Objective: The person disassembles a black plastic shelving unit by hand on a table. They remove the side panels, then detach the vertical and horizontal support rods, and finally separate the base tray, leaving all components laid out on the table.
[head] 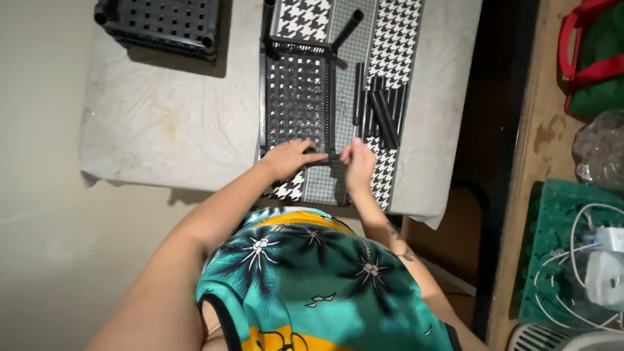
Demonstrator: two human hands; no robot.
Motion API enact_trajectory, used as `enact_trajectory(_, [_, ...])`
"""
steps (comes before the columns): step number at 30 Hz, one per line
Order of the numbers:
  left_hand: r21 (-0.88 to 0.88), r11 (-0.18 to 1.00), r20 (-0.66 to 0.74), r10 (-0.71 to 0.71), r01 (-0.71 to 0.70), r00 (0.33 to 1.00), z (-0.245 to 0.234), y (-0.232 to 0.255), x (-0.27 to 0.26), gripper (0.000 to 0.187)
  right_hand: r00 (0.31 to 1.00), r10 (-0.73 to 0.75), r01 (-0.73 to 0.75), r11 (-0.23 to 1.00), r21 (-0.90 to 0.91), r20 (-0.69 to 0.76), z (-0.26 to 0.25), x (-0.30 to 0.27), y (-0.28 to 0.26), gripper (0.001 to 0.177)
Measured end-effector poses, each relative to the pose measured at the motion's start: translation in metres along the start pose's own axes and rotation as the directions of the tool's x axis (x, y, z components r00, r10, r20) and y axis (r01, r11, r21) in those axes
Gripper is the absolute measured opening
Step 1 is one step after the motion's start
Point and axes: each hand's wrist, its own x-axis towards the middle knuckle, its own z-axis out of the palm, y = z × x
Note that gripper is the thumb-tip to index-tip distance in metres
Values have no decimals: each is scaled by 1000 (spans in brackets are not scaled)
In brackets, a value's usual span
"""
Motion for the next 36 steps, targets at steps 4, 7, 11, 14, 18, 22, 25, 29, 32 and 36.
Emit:
enact_trajectory(4, [48,997,140,-69,62,988,-7,2,7,80,993,13,-15,1000,-15,-119,10,-2,12,61])
enact_trajectory(7, [83,994,211,-83,67,974,-14,5,8,83,998,-32,36,996,82,-48,9,0,19,59])
enact_trajectory(11, [90,994,244,-89,69,966,-15,8,11,84,983,-134,105,971,215,123,-4,6,23,59])
enact_trajectory(14, [87,994,218,-90,73,972,-11,5,12,80,987,-161,160,985,65,7,8,3,23,55])
enact_trajectory(18, [64,995,166,-85,75,982,-4,2,11,80,973,-201,184,973,-137,-118,23,-3,23,50])
enact_trajectory(22, [15,991,188,-137,137,973,-4,2,13,67,971,-66,83,994,-65,229,-10,10,21,39])
enact_trajectory(25, [19,988,204,-153,152,967,-4,1,17,59,883,-96,152,984,-88,460,-26,27,28,29])
enact_trajectory(29, [-1,989,182,-147,150,972,-5,3,18,60,967,-166,193,972,-134,191,-4,20,40,30])
enact_trajectory(32, [27,974,180,-228,227,957,-5,10,19,59,984,-166,158,981,-111,-70,13,11,38,30])
enact_trajectory(36, [32,977,144,-214,211,966,-5,13,18,61,920,-239,217,970,-106,-310,30,-1,36,32])
